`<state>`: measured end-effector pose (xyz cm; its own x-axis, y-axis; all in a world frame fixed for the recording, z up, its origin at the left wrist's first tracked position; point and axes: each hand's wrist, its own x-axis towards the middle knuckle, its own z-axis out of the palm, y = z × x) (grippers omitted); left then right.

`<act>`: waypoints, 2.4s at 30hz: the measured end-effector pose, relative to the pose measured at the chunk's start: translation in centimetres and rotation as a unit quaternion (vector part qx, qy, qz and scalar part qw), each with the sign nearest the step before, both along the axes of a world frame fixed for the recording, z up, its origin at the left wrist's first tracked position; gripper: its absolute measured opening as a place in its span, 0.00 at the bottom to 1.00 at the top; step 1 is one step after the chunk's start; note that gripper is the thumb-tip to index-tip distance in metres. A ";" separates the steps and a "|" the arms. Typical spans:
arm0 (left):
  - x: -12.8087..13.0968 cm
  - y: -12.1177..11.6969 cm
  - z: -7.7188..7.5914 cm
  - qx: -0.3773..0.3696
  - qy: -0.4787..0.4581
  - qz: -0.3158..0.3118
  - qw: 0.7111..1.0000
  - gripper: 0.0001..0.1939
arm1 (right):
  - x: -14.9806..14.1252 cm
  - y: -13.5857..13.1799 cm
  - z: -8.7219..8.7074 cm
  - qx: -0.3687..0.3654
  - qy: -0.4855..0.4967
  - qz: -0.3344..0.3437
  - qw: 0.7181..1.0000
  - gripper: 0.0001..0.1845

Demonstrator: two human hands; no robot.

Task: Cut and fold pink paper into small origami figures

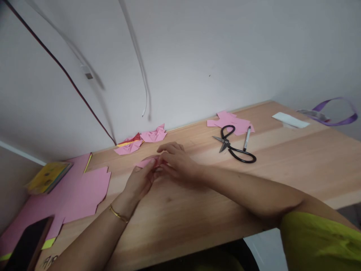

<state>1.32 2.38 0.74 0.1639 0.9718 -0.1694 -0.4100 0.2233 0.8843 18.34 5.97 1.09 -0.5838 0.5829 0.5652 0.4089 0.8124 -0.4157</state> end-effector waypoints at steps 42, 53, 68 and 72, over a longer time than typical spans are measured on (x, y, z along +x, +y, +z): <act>-0.1 -0.5 -0.8 0.083 0.134 0.037 0.987 0.09 | -0.1 -0.2 0.6 -0.191 0.002 -0.049 0.980 0.05; -0.1 -0.6 -0.5 0.097 0.154 0.028 0.983 0.12 | -0.1 -0.5 0.5 -0.229 0.016 -0.050 0.972 0.05; -0.1 -0.6 -0.2 0.086 0.196 0.033 0.976 0.11 | -0.2 -0.6 0.2 -0.238 0.018 -0.044 0.970 0.05; -0.1 -0.6 -0.1 0.084 0.201 0.035 0.975 0.11 | -0.3 -0.7 0.2 -0.231 0.020 -0.046 0.972 0.05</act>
<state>1.21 1.81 0.60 0.0492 0.9978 -0.0436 -0.0309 0.0452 0.9985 18.08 5.30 1.27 -0.4992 0.8291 0.2516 0.4473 0.4953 -0.7447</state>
